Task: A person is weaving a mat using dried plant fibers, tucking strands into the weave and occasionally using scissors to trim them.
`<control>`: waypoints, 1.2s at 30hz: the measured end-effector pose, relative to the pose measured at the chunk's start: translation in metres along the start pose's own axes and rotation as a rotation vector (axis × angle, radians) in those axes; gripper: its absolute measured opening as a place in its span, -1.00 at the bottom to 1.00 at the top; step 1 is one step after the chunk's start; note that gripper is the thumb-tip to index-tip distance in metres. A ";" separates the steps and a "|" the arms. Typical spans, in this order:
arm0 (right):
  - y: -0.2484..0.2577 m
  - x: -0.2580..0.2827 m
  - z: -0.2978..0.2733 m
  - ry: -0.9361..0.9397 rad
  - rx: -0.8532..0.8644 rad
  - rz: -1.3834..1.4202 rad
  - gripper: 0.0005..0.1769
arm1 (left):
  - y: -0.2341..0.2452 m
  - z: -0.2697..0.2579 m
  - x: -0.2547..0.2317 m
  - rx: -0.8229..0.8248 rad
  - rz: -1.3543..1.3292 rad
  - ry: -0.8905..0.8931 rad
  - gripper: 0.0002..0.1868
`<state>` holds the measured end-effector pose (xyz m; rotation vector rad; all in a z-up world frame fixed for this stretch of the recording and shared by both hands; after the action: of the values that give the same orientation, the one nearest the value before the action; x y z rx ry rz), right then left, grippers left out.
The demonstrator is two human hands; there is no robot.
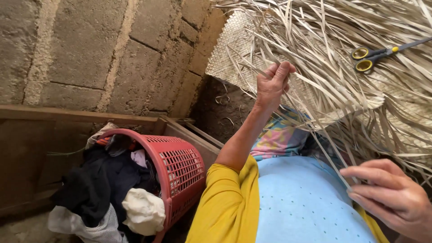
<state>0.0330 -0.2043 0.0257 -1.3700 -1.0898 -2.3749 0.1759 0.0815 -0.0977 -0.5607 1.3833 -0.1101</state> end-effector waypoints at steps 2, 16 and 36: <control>0.001 -0.002 -0.008 0.000 0.002 0.011 -0.84 | 0.003 0.003 -0.001 -0.012 0.048 0.030 -0.68; -0.004 -0.054 0.014 -0.779 -0.427 0.687 -0.96 | -0.051 -0.060 -0.136 -0.105 1.028 -0.822 -0.60; 0.005 -0.039 0.040 -0.090 -0.324 -0.620 -0.92 | -0.106 -0.111 -0.059 0.792 0.755 -0.102 -0.81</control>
<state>0.0840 -0.1881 0.0083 -1.3948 -1.3576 -3.0674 0.0846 -0.0215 -0.0077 0.6112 1.2442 -0.0085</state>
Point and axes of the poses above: each hand's wrist, its own z-axis towards the middle knuckle, its own y-axis out of the back of the hand, x = y × z, the point moved 8 cm from there along z, towards the middle knuckle, and after that the axes turned 2 degrees about -x, right-handed, at the moved point
